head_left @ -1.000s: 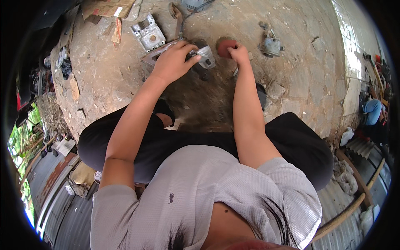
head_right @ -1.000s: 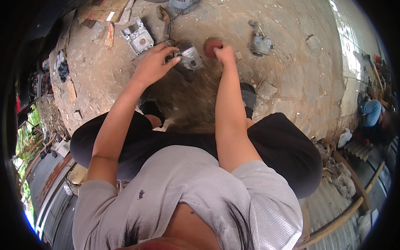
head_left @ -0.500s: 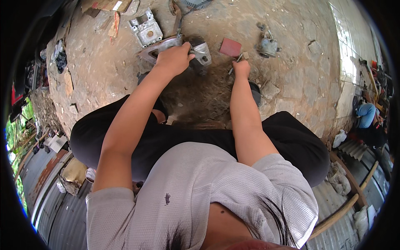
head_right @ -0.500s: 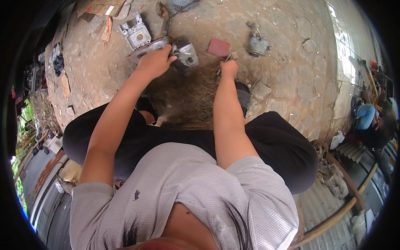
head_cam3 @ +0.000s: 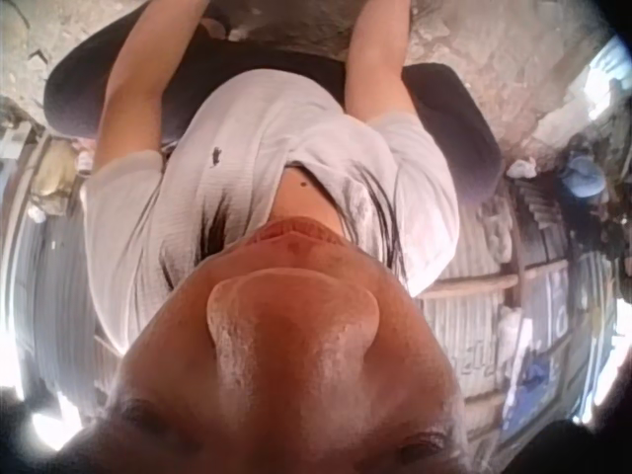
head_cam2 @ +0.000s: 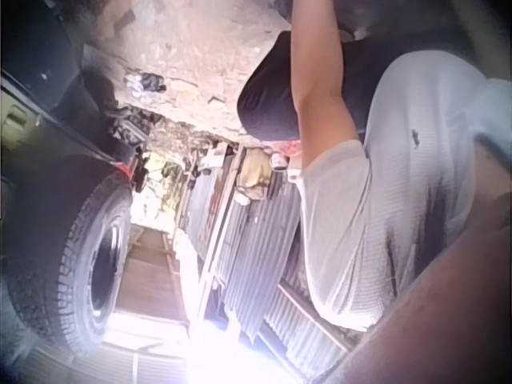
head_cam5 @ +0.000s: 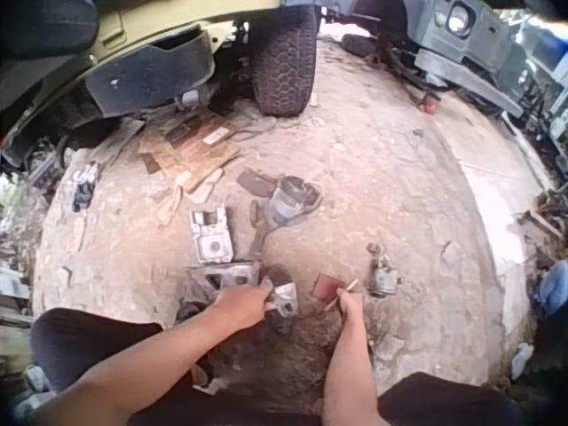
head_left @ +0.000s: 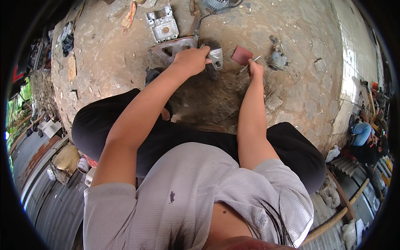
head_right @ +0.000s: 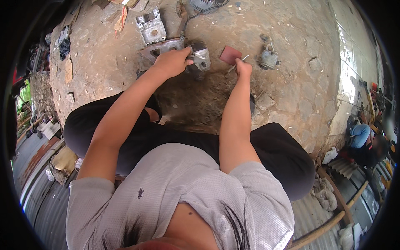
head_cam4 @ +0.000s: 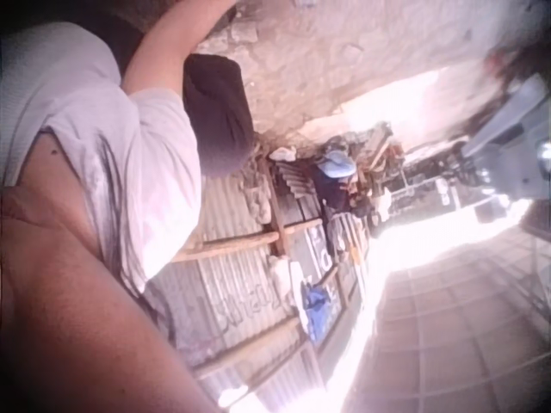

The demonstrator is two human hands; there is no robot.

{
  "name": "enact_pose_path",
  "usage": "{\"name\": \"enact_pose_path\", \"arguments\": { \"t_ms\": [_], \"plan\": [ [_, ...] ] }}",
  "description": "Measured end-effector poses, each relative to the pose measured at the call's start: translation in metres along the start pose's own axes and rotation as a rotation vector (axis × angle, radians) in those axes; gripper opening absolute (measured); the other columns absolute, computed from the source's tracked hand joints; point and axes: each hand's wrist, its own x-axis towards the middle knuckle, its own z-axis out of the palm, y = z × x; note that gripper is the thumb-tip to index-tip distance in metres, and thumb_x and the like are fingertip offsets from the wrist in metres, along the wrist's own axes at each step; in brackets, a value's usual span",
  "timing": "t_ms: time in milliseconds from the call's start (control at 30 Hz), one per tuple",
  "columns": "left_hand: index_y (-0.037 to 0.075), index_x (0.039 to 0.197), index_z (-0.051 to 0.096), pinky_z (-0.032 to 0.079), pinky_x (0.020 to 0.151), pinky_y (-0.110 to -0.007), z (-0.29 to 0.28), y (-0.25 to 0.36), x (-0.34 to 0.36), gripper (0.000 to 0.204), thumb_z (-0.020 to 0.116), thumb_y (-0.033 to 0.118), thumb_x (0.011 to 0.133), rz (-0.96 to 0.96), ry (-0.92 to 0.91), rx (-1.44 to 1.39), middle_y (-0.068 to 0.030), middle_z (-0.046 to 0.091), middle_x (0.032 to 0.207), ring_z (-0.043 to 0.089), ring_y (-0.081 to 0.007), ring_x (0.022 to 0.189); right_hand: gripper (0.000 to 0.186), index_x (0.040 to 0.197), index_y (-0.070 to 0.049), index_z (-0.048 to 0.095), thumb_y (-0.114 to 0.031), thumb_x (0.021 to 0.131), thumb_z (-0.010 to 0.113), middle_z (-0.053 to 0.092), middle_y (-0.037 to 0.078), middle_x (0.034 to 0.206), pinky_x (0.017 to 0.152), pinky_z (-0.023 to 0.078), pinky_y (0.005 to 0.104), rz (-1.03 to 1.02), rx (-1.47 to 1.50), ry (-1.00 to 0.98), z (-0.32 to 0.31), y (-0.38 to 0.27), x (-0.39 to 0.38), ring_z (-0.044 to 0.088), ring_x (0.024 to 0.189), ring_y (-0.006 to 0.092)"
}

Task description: The person sits on the ground and uses a screwdriver to adjust and tighten screws on a small mechanical part. They repeatedly reposition the part and use the tool to manipulate internal components.

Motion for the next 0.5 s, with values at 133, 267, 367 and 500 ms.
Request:
{"name": "enact_pose_path", "arguments": {
  "t_ms": [133, 267, 367, 500],
  "plan": [
    [0.011, 0.129, 0.056, 0.055, 0.087, -0.057, 0.008, -0.01, -0.003, 0.036, 0.055, 0.041, 0.108, -0.036, 0.009, 0.01, -0.02, 0.074, 0.109, 0.07, -0.0428, 0.108, 0.023, 0.1, 0.0, 0.072, -0.018, 0.087, 0.072, 0.068, 0.008, 0.08, 0.054, 0.041, 0.0364, -0.12, 0.258, -0.218, 0.005, -0.081, -0.052, 0.06, 0.061, 0.0187],
    [0.013, 0.13, 0.055, 0.054, 0.083, -0.058, 0.009, -0.003, -0.01, 0.037, 0.058, 0.041, 0.106, -0.015, -0.007, 0.004, -0.0212, 0.073, 0.104, 0.07, -0.0447, 0.103, 0.023, 0.105, 0.002, 0.071, -0.015, 0.091, 0.074, 0.069, 0.007, 0.08, 0.059, 0.047, 0.033, -0.171, 0.297, -0.494, -0.005, -0.112, -0.071, 0.061, 0.065, 0.0146],
    [0.011, 0.122, 0.056, 0.054, 0.079, -0.057, 0.019, 0.005, -0.021, 0.032, 0.058, 0.038, 0.106, 0.044, -0.013, 0.024, -0.0191, 0.072, 0.099, 0.071, -0.0427, 0.099, 0.021, 0.107, 0.0, 0.071, -0.018, 0.096, 0.074, 0.068, 0.004, 0.078, 0.061, 0.047, 0.029, -0.356, 0.319, -0.523, -0.001, -0.13, -0.097, 0.059, 0.065, 0.0112],
    [0.009, 0.112, 0.058, 0.055, 0.075, -0.053, 0.048, 0.01, -0.037, 0.026, 0.06, 0.034, 0.105, 0.128, 0.039, 0.087, -0.0151, 0.072, 0.089, 0.072, -0.0384, 0.09, 0.023, 0.108, -0.002, 0.071, -0.022, 0.099, 0.075, 0.067, 0.003, 0.077, 0.063, 0.047, 0.0277, -0.484, 0.261, -0.545, -0.002, -0.136, -0.104, 0.06, 0.066, 0.0113]
  ]
}}
